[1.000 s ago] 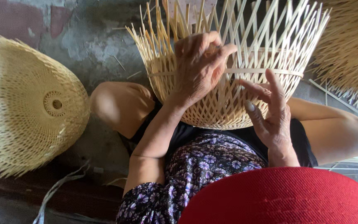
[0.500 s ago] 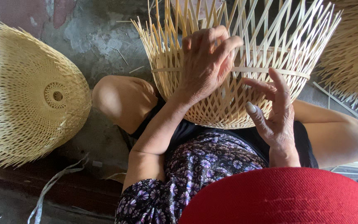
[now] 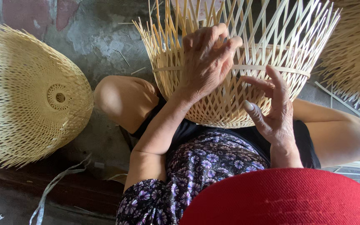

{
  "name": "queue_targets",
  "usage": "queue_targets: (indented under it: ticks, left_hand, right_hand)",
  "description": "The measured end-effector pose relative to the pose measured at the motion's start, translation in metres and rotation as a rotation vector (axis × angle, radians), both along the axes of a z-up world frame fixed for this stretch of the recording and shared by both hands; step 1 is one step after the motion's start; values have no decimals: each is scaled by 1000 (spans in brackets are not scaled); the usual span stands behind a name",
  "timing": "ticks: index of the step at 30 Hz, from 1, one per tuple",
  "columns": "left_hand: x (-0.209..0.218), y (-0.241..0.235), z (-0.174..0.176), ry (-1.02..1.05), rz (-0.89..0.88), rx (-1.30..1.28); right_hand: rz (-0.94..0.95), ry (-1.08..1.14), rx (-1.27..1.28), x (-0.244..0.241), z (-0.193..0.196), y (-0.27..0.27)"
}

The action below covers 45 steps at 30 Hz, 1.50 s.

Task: The person sits on the floor and weaves a basket by hand, interlacing thin bamboo strips through vertical staves. The person repeatedly threads and tightens the horizontal weaver around the basket's circumference.

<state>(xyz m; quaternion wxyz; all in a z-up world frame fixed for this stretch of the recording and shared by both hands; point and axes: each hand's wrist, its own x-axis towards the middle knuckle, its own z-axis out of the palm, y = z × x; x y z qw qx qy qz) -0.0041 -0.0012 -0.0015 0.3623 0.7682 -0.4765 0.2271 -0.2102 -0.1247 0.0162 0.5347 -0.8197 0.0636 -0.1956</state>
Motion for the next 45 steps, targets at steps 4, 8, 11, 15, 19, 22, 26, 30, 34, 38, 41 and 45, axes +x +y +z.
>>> queue_targets:
  ticks: [4, 8, 11, 15, 19, 22, 26, 30, 34, 38, 41, 45]
  left_hand:
    - [18, 12, -18, 236, -99, -334]
    - [60, 99, -75, 469, 397, -418]
    - [117, 131, -145, 931, 655, -375]
    - [138, 149, -208, 1527, 580, -436]
    - [116, 132, -208, 1825, 364, -512]
    - [105, 125, -191, 1905, 281, -521]
    - [98, 129, -180, 1935, 249, -473]
    - [95, 131, -166, 1894, 250, -420]
    - [95, 128, -147, 1849, 272, -400]
    - [90, 124, -141, 1788, 279, -522]
    - [76, 126, -142, 1484, 334, -621]
    - [56, 122, -106, 730, 436, -527]
  right_hand:
    - [-180, -249, 189, -12, -42, -37]
    - [-603, -112, 30, -10, -89, -100]
    - [-576, -109, -2, 5, -119, -123]
    - [-533, -19, 132, -5, -123, -124]
    - [-477, -10, 331, 8, -117, -125]
    - [-282, -113, 560, 13, -119, -112]
    - [-355, -80, 739, 7, -138, -120]
    - [-297, -224, 1075, -11, -197, -144]
    - [-506, -107, 1162, 3, -239, -152]
    - [-212, -246, 1597, 4, -244, -161]
    - [-289, -204, 1381, 1, -239, -157]
    - [-722, -247, 1014, -3, -226, -166]
